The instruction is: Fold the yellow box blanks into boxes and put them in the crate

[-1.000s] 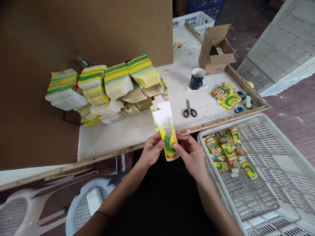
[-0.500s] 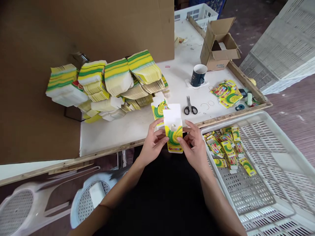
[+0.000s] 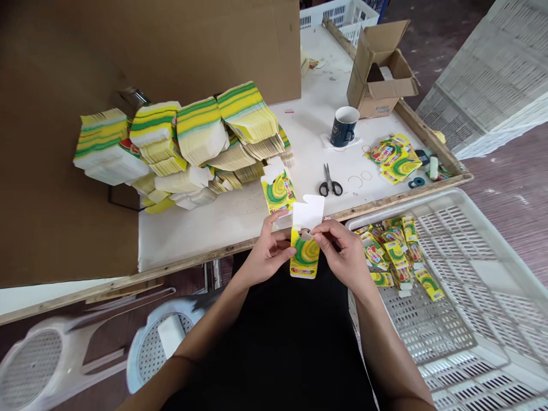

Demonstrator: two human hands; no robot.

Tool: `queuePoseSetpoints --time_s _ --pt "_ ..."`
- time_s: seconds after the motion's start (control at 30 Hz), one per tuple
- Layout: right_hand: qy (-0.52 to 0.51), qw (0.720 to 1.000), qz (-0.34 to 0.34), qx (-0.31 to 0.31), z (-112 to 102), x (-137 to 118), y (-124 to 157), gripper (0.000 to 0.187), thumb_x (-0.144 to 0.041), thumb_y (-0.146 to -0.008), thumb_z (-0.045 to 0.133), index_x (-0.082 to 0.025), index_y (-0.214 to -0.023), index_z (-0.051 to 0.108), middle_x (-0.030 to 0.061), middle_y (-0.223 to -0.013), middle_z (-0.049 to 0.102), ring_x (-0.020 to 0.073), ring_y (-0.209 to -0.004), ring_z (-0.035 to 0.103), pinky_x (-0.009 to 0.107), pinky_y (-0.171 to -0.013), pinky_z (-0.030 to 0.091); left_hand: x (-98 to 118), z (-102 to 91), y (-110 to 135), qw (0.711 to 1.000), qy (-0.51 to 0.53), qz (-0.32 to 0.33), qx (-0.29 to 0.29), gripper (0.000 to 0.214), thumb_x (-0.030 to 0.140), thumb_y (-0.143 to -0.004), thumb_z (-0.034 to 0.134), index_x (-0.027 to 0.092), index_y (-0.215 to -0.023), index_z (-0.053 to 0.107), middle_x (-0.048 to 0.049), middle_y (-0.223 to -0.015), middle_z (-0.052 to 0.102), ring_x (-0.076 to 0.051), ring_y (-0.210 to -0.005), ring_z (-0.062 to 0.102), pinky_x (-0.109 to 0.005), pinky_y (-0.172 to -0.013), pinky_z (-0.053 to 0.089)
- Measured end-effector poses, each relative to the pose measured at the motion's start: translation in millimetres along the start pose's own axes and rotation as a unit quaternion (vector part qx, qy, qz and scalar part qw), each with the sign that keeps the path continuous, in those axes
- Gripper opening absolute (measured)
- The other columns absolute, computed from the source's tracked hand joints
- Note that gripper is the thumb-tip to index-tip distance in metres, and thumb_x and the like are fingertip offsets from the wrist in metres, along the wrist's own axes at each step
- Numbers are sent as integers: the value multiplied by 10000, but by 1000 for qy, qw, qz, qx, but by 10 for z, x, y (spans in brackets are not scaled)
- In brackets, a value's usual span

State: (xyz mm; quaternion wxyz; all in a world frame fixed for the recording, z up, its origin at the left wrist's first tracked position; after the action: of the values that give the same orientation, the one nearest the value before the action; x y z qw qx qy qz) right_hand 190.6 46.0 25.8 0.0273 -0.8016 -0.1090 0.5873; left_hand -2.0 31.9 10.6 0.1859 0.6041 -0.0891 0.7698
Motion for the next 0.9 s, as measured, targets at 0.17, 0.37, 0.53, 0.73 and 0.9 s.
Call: queuePoseSetpoints --time_s 0.17,0.37,0.53,0.73,0.9 --pt "-39 997 -2 62 -70 23 4 350 -484 -979 645 -282 -1261 692 77 -1139 735 195 -860 694 340 -788 567 -19 -7 -29 999 -34 11 -24 632 380 -937 705 254 -1511 472 -153 -1385 687 -259 -1089 756 -358 -914 610" --pt "17 999 34 -37 -121 -17 -9 390 -493 -927 707 -243 -1225 743 -5 -758 657 144 -620 548 272 -566 435 -24 19 -42 991 -119 65 11 453 311 -973 640 247 -1420 605 -132 -1546 567 -261 -1259 683 -328 -977 599" --pt "105 993 49 -31 -30 26 -26 321 -344 -923 681 -221 -1220 682 -73 -621 474 107 -514 403 256 -518 328 -24 61 -37 992 -111 47 -21 536 310 -1011 570 232 -1533 477 -160 -1529 577 -275 -1295 660 -353 -1011 575" --pt "135 990 35 -36 17 12 -26 367 -308 -880 683 -244 -1239 636 -64 -654 481 131 -547 483 263 -563 411 -10 35 -60 998 -48 35 -10 583 378 -958 672 227 -1498 513 -155 -1396 676 -277 -1244 686 -357 -991 576" --pt "162 985 52 -22 45 12 -34 389 -276 -864 674 -247 -1250 624 -58 -663 513 144 -570 522 274 -592 432 -21 54 -71 999 -37 26 1 598 397 -937 701 236 -1489 535 -145 -1358 703 -270 -1186 713 -350 -961 587"
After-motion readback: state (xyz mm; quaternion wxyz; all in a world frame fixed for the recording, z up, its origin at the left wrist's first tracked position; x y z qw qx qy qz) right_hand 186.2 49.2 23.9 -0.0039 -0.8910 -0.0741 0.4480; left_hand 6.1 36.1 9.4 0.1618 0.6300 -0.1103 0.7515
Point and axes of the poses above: each hand's wrist, its own y-axis away from the middle knuckle, its own z-axis out of the palm, x = y × z, the point moved 3 cm from there along -y, towards the middle knuckle
